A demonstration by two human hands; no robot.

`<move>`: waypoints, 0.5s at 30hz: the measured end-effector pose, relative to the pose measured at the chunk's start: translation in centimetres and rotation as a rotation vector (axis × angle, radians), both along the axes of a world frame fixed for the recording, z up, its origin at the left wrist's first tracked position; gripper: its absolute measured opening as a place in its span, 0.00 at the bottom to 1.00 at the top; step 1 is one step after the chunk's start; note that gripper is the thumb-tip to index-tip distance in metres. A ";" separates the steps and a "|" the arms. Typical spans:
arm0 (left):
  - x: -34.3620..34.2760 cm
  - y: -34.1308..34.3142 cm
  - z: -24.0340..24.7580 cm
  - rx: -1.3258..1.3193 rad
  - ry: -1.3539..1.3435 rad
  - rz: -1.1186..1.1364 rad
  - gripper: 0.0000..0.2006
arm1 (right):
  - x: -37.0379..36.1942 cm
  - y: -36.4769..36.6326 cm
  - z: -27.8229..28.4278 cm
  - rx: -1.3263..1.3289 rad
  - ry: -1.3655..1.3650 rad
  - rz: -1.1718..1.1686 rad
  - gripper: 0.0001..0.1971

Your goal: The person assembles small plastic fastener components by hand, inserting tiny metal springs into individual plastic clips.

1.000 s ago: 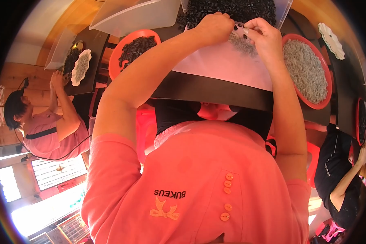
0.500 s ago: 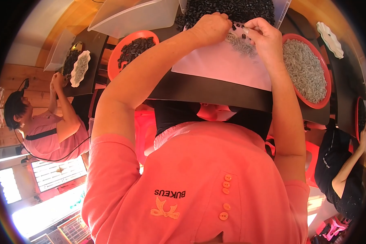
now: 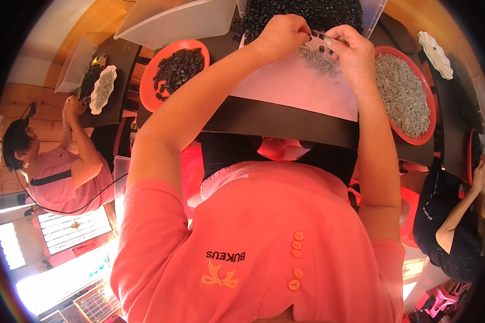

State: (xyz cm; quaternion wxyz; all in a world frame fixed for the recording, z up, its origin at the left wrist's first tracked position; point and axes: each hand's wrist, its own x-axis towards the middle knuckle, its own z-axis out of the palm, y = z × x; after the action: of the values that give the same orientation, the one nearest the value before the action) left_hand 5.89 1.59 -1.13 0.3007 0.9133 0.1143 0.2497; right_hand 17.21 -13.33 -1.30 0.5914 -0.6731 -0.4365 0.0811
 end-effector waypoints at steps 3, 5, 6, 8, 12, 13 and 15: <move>-1.8 -1.8 1.5 -0.571 0.033 -0.001 0.07 | -0.1 0.1 -0.2 -0.008 0.002 0.083 0.05; -2.5 -2.4 1.4 -0.672 0.000 -0.005 0.07 | -0.2 0.4 -0.4 -0.013 -0.027 0.172 0.05; -2.9 -2.6 1.3 -0.770 -0.030 -0.014 0.07 | -0.5 0.5 -0.3 -0.018 -0.030 0.179 0.05; -3.6 -2.8 1.4 -0.804 -0.047 -0.001 0.07 | -1.2 0.4 0.0 -0.059 -0.062 0.188 0.05; -4.3 -3.5 1.5 -0.853 -0.069 0.032 0.07 | -1.8 0.5 -0.1 0.023 -0.012 0.219 0.06; -4.3 -3.4 1.2 -0.856 -0.076 0.034 0.07 | -1.9 0.5 0.0 0.021 -0.045 0.218 0.06; -4.3 -3.2 0.5 -1.023 -0.131 0.004 0.07 | -2.1 0.6 0.0 0.015 -0.083 0.220 0.06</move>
State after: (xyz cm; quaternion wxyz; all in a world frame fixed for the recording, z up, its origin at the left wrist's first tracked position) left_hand 1.59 -1.57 -0.58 0.7151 0.6315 0.2046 0.2191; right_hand 15.12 -12.72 -1.31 0.5655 -0.6194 -0.5325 0.1143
